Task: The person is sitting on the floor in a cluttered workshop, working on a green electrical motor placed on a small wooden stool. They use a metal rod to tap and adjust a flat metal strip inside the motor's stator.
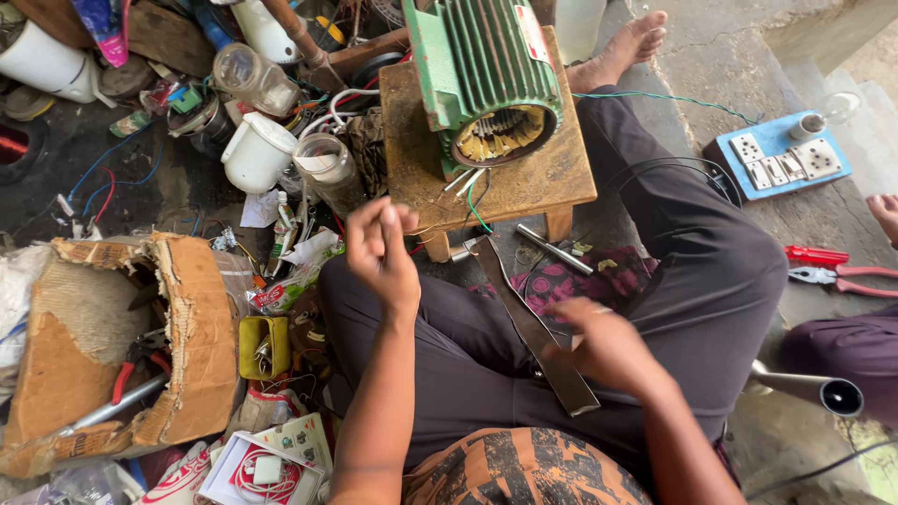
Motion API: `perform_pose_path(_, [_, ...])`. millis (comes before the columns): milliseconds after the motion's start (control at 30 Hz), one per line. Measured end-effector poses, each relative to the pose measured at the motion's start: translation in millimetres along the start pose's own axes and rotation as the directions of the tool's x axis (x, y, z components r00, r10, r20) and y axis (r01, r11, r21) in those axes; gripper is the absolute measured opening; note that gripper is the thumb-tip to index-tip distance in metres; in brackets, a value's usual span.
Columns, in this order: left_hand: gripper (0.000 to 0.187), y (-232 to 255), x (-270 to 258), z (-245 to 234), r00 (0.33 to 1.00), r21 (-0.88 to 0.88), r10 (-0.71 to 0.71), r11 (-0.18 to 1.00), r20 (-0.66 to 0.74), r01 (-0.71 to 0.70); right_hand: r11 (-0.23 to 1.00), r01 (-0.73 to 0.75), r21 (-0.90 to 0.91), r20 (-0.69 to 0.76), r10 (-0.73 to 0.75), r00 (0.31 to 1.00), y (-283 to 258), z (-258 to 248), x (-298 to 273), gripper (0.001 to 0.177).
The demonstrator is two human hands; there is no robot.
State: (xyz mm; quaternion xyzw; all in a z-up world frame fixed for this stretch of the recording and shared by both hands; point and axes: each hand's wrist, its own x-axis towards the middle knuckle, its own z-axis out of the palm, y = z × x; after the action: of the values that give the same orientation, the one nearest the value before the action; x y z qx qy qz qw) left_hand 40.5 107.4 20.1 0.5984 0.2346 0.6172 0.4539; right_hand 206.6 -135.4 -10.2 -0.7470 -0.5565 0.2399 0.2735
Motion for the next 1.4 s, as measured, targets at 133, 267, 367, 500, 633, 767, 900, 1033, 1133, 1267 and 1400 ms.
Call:
perform_pose_path(133, [0.011,13,73,26,0.958,0.054,0.227,0.969,0.173,-0.240,0.997,0.023,0.068,0.081,-0.028,0.996,-5,39,19,0.064])
perform_pose_path(267, [0.030,8,162,51,0.712,0.087,0.553,0.760,0.433,-0.644,0.987,-0.117,0.112,0.207,0.091,0.974,5,48,17,0.079])
perform_pose_path(367, [0.052,-7,182,78,0.660,0.003,0.502,0.795,0.559,-0.607,0.967,-0.163,0.197,0.239,0.114,0.964,6,51,19,0.079])
perform_pose_path(500, [0.074,-27,176,105,0.666,-0.079,0.464,0.849,0.584,-0.522,0.944,-0.139,0.300,0.202,0.079,0.976,4,48,17,0.068])
perform_pose_path(633, [0.080,-32,169,93,0.715,-0.030,0.429,0.867,0.552,-0.497,0.933,-0.053,0.355,0.137,0.004,0.991,-3,39,9,0.064])
perform_pose_path(767, [0.080,-33,168,95,0.737,-0.021,0.432,0.869,0.520,-0.495,0.953,-0.066,0.297,0.233,-0.005,0.973,-7,28,6,0.062])
perform_pose_path(900, [0.073,-33,158,109,0.779,0.088,0.402,0.862,0.482,-0.499,0.975,-0.047,0.217,0.273,-0.014,0.962,2,28,8,0.059])
perform_pose_path(1033, [0.070,-23,144,111,0.761,0.158,0.431,0.813,0.484,-0.561,0.999,-0.016,0.039,0.291,0.004,0.957,14,36,10,0.058])
perform_pose_path(1133, [0.069,-14,143,117,0.774,0.165,0.431,0.816,0.464,-0.554,0.998,-0.058,-0.039,0.333,0.068,0.941,22,42,10,0.068])
perform_pose_path(1267, [0.068,-14,153,131,0.769,0.229,0.404,0.793,0.496,-0.565,0.997,-0.017,-0.072,0.309,0.039,0.950,23,48,12,0.068])
perform_pose_path(1400, [0.060,-35,164,150,0.767,0.233,0.371,0.803,0.523,-0.548,0.995,-0.032,-0.090,0.335,0.061,0.940,21,44,17,0.067])
